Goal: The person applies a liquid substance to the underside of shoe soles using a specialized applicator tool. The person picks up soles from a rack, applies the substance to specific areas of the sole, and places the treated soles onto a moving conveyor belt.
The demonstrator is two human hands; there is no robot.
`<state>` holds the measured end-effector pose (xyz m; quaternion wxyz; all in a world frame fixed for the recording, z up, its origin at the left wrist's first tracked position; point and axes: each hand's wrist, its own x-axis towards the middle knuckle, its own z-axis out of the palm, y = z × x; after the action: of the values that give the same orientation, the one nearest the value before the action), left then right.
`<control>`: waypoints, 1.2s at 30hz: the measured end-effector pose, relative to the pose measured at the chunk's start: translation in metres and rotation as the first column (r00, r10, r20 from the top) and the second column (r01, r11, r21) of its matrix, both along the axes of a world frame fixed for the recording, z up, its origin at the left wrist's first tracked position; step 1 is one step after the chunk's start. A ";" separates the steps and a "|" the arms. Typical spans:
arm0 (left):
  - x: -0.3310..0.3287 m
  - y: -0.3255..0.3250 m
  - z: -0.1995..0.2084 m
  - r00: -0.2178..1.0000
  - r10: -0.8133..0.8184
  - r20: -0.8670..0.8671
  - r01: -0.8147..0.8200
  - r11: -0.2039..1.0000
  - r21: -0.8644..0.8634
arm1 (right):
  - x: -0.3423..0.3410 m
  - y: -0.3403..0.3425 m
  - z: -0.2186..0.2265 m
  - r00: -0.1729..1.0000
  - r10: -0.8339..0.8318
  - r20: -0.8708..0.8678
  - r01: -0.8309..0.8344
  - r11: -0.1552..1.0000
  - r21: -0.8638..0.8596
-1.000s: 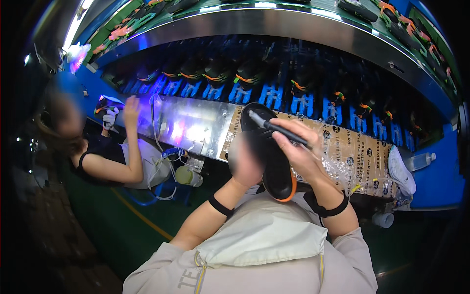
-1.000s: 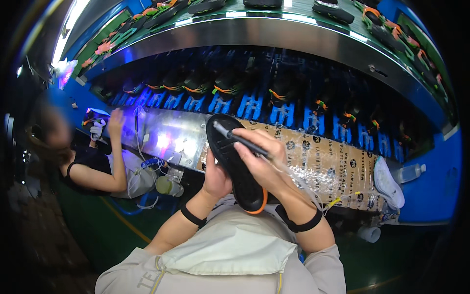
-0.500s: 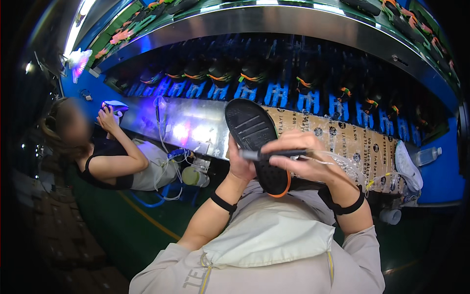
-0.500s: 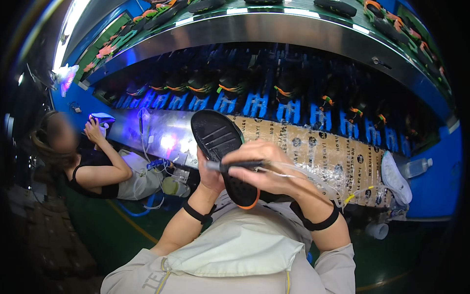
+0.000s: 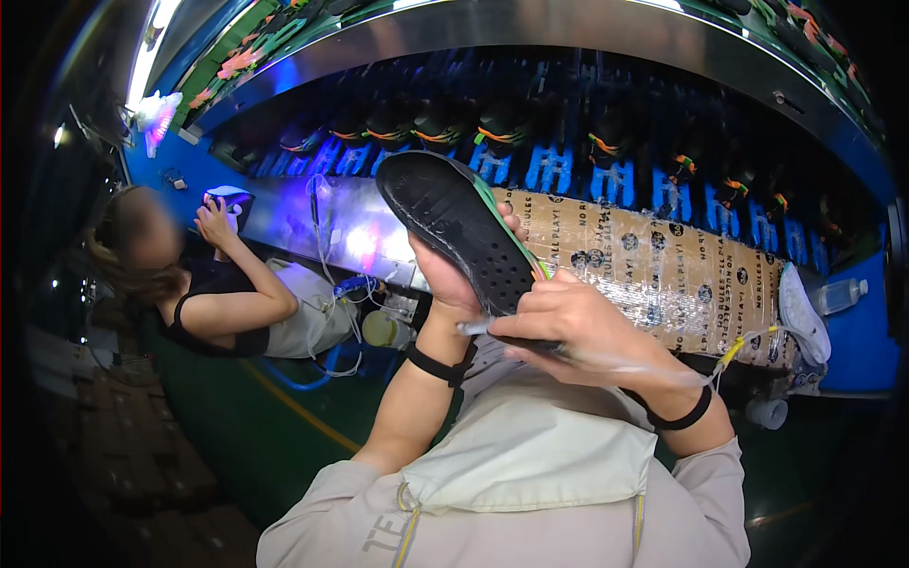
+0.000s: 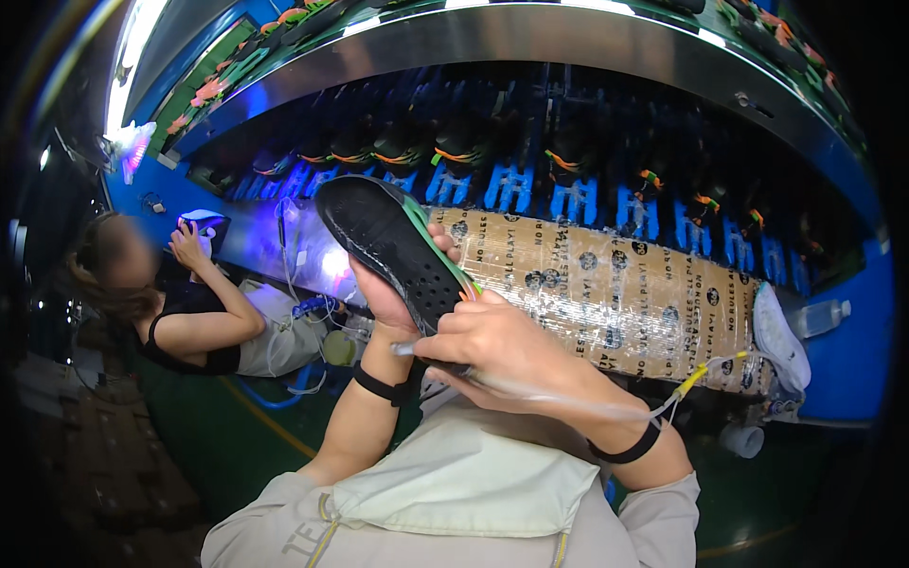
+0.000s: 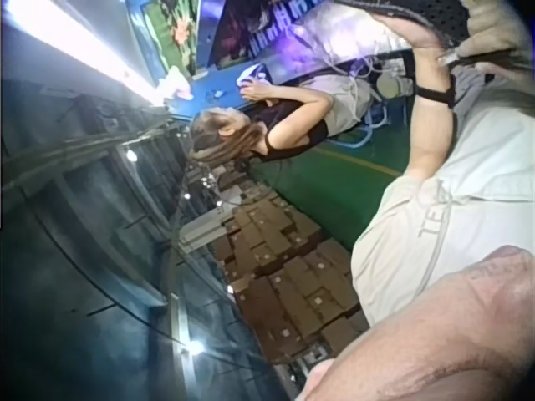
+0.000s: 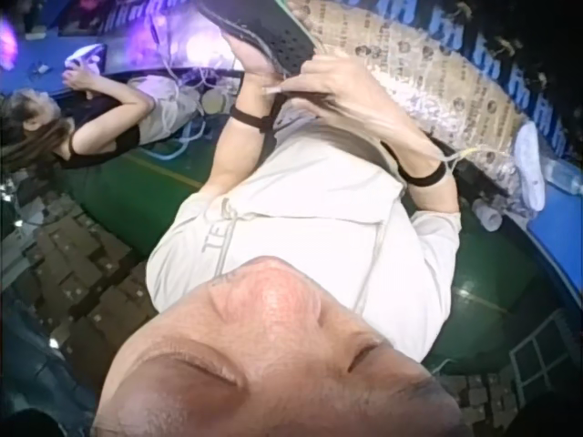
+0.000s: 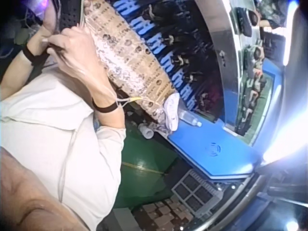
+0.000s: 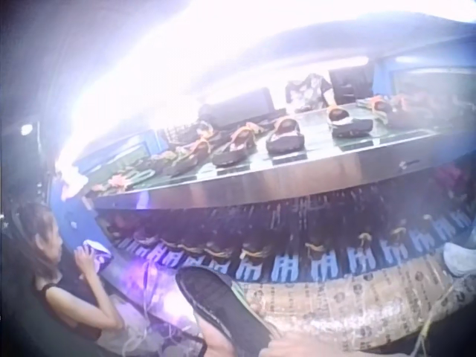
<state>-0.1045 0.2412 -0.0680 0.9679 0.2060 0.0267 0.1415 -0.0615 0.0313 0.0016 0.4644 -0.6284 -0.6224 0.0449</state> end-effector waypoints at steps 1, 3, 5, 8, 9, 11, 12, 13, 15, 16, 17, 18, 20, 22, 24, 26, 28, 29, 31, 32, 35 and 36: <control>-0.001 0.003 0.001 0.999 -0.019 0.026 0.020 1.000 -0.023 | 0.001 -0.001 0.000 0.994 0.066 -0.090 -0.064 0.998 0.027; -0.001 0.006 0.004 0.995 -0.050 0.090 0.057 0.995 -0.079 | 0.000 -0.002 -0.002 0.994 -0.057 -0.098 0.059 0.998 0.011; 0.004 0.008 0.012 0.978 -0.093 0.187 0.105 0.993 -0.057 | 0.001 -0.002 0.001 0.985 -0.147 0.086 0.150 0.988 -0.032; 0.007 0.020 0.020 0.962 -0.134 0.238 0.160 0.983 -0.092 | 0.006 -0.008 0.011 0.994 0.113 -0.010 -0.113 0.990 -0.083; 0.007 0.023 0.022 0.956 -0.156 0.246 0.182 0.980 -0.083 | 0.008 -0.009 0.012 0.979 0.190 -0.079 -0.195 0.979 -0.065; 0.006 0.027 0.030 0.944 -0.196 0.266 0.222 0.973 -0.070 | 0.008 -0.007 0.013 0.986 0.061 -0.153 -0.061 0.998 0.006; 0.009 0.029 0.032 0.932 -0.216 0.292 0.237 0.971 -0.040 | 0.007 -0.005 0.014 0.994 -0.042 -0.100 0.041 0.999 -0.015; 0.013 0.031 0.034 0.918 -0.236 0.318 0.252 0.968 -0.009 | 0.006 -0.003 0.017 0.989 -0.144 -0.045 0.143 0.989 -0.030; 0.016 0.038 0.039 0.905 -0.268 0.331 0.260 0.963 0.067 | 0.011 -0.007 0.025 0.998 -0.009 0.069 0.017 0.994 -0.110; 0.015 0.042 0.041 0.906 -0.280 0.318 0.258 0.960 0.110 | 0.012 -0.009 0.032 0.997 0.063 0.050 -0.057 0.992 -0.112; 0.017 0.045 0.043 0.905 -0.297 0.304 0.261 0.953 0.153 | 0.014 -0.010 0.036 0.991 0.129 0.032 -0.125 0.986 -0.113; 0.021 0.046 0.043 0.886 -0.335 0.321 0.260 0.931 0.255 | 0.016 -0.009 0.034 0.988 0.146 -0.055 -0.148 0.988 -0.052; 0.026 0.052 0.052 0.895 -0.362 0.259 0.246 0.887 0.390 | 0.015 -0.002 0.035 0.997 -0.075 0.021 0.076 0.996 -0.044; 0.031 0.052 0.066 0.939 -0.294 0.180 0.182 0.866 0.466 | 0.014 0.004 0.038 0.985 -0.148 0.087 0.153 0.987 -0.045; 0.039 0.050 0.079 0.963 -0.238 0.127 0.129 0.819 0.560 | 0.014 0.002 0.035 0.990 -0.049 0.131 0.064 0.992 -0.112; 0.040 0.039 0.093 0.962 -0.200 0.184 0.047 0.789 0.613 | 0.020 -0.003 0.043 0.997 0.064 0.036 -0.057 0.980 -0.189; 0.046 0.040 0.095 0.947 -0.300 0.114 0.142 0.711 0.689 | 0.017 0.000 0.043 0.993 -0.116 -0.019 0.111 0.979 -0.171; 0.049 0.039 0.097 0.932 -0.355 0.078 0.194 0.667 0.719 | 0.015 0.002 0.041 0.976 -0.215 -0.044 0.205 0.964 -0.167; 0.053 0.029 0.103 0.913 -0.394 -0.104 0.355 0.646 0.675 | 0.020 0.007 0.034 0.983 -0.105 0.150 0.125 0.984 -0.128; 0.061 0.032 0.102 0.897 -0.405 -0.180 0.401 0.570 0.717 | 0.018 0.006 0.035 0.983 -0.054 0.174 0.086 0.979 -0.184; 0.064 0.025 0.116 0.838 -0.290 -0.462 0.535 0.266 0.802 | 0.021 0.001 0.039 0.991 0.022 0.131 0.010 0.971 -0.237; 0.063 0.023 0.120 0.835 -0.279 -0.475 0.534 0.202 0.821 | 0.023 0.001 0.037 0.995 -0.004 0.098 0.026 0.976 -0.217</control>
<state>-0.0410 0.2646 0.0519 0.6590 0.7359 -0.0074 -0.1555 -0.0385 0.0322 0.0386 0.3624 -0.6816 -0.6308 0.0789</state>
